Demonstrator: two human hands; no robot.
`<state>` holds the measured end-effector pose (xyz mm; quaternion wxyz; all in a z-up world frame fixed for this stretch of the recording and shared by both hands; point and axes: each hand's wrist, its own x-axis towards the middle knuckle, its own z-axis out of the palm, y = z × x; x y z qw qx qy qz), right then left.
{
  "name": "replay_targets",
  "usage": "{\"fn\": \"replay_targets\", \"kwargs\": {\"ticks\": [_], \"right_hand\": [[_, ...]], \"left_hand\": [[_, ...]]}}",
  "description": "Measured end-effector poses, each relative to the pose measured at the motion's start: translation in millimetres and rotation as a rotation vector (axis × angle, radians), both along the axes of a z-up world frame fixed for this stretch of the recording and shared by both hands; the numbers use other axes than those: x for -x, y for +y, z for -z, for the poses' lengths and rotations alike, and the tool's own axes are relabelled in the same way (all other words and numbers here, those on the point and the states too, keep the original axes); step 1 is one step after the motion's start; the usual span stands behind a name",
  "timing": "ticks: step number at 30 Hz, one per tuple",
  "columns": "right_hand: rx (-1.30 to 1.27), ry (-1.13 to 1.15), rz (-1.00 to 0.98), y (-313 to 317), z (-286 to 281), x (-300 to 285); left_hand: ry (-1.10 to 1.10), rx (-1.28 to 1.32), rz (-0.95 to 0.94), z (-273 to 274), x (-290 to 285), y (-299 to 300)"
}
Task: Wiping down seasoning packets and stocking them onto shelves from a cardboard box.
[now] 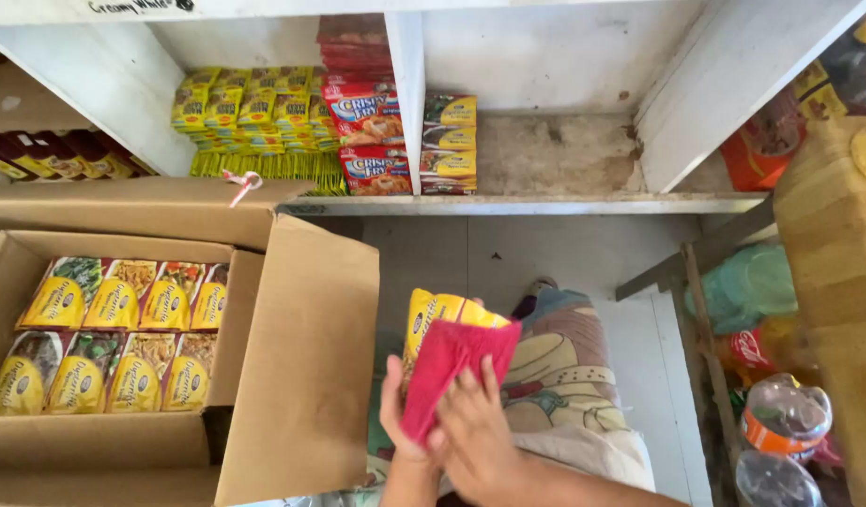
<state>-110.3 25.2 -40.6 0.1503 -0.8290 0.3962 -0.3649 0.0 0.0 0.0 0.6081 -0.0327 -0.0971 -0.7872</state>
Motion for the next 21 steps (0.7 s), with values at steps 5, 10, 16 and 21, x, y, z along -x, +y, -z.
{"fn": "replay_targets", "kwargs": {"ticks": [5,10,16,21], "right_hand": [[-0.23,-0.054,0.124,-44,5,20],[-0.184,-0.222,0.188,-19,21,4],[-0.042,-0.183,0.126,-58,-23,14],[-0.147,-0.41,0.035,-60,-29,15]], "left_hand": [[-0.206,-0.248,-0.143,47,10,17],[-0.106,-0.07,-0.113,34,5,5],[-0.189,-0.25,-0.151,44,9,18],[-0.17,-0.215,-0.206,30,8,5]]}}
